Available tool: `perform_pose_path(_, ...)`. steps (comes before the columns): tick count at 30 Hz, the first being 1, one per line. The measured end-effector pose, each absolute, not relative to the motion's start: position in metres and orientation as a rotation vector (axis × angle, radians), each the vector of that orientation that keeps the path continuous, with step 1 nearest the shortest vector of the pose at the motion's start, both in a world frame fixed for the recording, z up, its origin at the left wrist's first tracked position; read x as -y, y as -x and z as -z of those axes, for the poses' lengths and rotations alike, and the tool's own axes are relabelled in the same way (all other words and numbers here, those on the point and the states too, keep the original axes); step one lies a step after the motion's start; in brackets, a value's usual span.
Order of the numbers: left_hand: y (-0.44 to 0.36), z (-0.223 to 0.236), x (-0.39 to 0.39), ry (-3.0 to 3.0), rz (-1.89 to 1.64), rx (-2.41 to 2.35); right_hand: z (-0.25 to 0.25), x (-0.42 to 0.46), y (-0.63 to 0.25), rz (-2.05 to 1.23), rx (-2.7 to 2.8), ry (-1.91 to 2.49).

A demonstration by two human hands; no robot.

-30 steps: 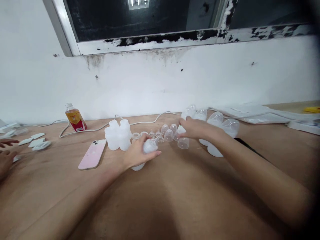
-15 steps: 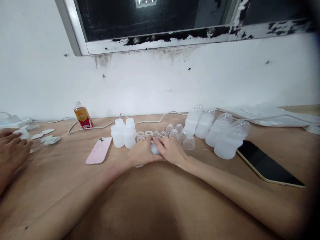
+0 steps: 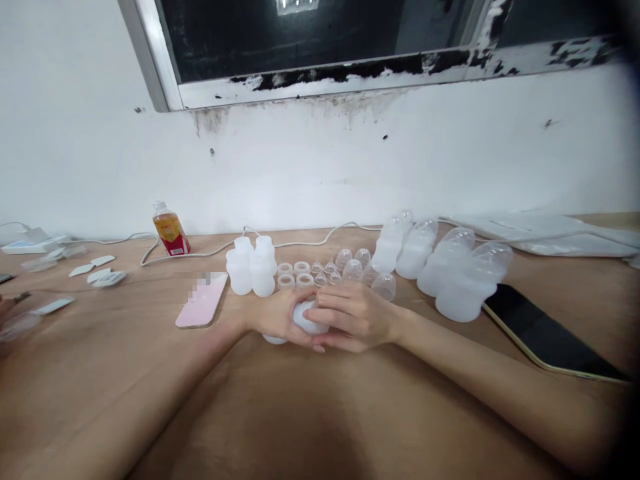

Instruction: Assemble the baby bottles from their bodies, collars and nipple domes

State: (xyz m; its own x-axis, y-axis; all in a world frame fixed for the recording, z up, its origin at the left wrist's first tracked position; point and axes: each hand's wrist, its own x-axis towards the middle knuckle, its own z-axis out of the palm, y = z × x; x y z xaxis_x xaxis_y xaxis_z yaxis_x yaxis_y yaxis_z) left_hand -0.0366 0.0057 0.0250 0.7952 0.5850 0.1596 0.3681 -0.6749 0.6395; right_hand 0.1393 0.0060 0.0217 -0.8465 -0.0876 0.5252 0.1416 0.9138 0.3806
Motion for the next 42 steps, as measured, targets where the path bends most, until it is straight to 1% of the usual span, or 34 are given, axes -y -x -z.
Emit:
perform_pose_path(2, 0.035, -0.024, -0.004, -2.373, -0.449, -0.703, -0.020, 0.000, -0.142, 0.498, 2.518, 0.041)
perform_pose_path(6, 0.030, -0.023, -0.004, -2.369, -0.442, -0.766, -0.005, 0.006, -0.157, 0.235, 2.415, 0.319)
perform_pose_path(8, 0.028, -0.023, -0.005, -2.371, -0.393, -0.806, 0.003, 0.004, -0.167, 0.181, 2.408, 0.347)
perform_pose_path(15, 0.024, -0.020, -0.005, -2.366, -0.390, -0.962, 0.006, -0.004, -0.181, 0.313, 2.453, 0.140)
perform_pose_path(18, 0.022, -0.022, -0.002, -2.363, -0.359, -0.956, 0.007, -0.004, -0.182, 0.332, 2.503, 0.110)
perform_pose_path(21, 0.021, -0.027, 0.001, -2.310, -0.380, -0.903, 0.007, -0.003, -0.183, 0.420, 2.486, 0.100)
perform_pose_path(23, 0.023, -0.031, 0.001, -2.183, -0.316, -0.855, 0.006, -0.003, -0.182, 0.514, 2.471, 0.044)
perform_pose_path(27, 0.030, -0.027, -0.003, -1.688, 0.027, -0.749, 0.003, 0.000, -0.175, 0.730, 2.390, -0.189)
perform_pose_path(31, 0.038, -0.009, -0.011, -1.336, 0.186, -0.615, 0.003, 0.003, -0.168, 0.772, 2.320, -0.231)
perform_pose_path(34, 0.043, 0.000, -0.017, -1.195, 0.206, -0.495, 0.006, 0.001, -0.169, 0.764, 2.279, -0.181)
perform_pose_path(36, 0.048, -0.003, -0.019, -1.190, 0.161, -0.455, 0.011, -0.004, -0.174, 0.709, 2.284, -0.060)
perform_pose_path(38, 0.054, -0.013, -0.019, -1.273, 0.020, -0.482, 0.017, -0.009, -0.179, 0.590, 2.268, 0.148)
perform_pose_path(40, 0.061, -0.026, -0.013, -1.426, -0.261, -0.581, 0.022, -0.012, -0.182, 0.440, 2.221, 0.383)
perform_pose_path(42, 0.071, -0.038, -0.002, -1.615, -0.656, -0.751, 0.025, -0.012, -0.182, 0.309, 2.191, 0.539)
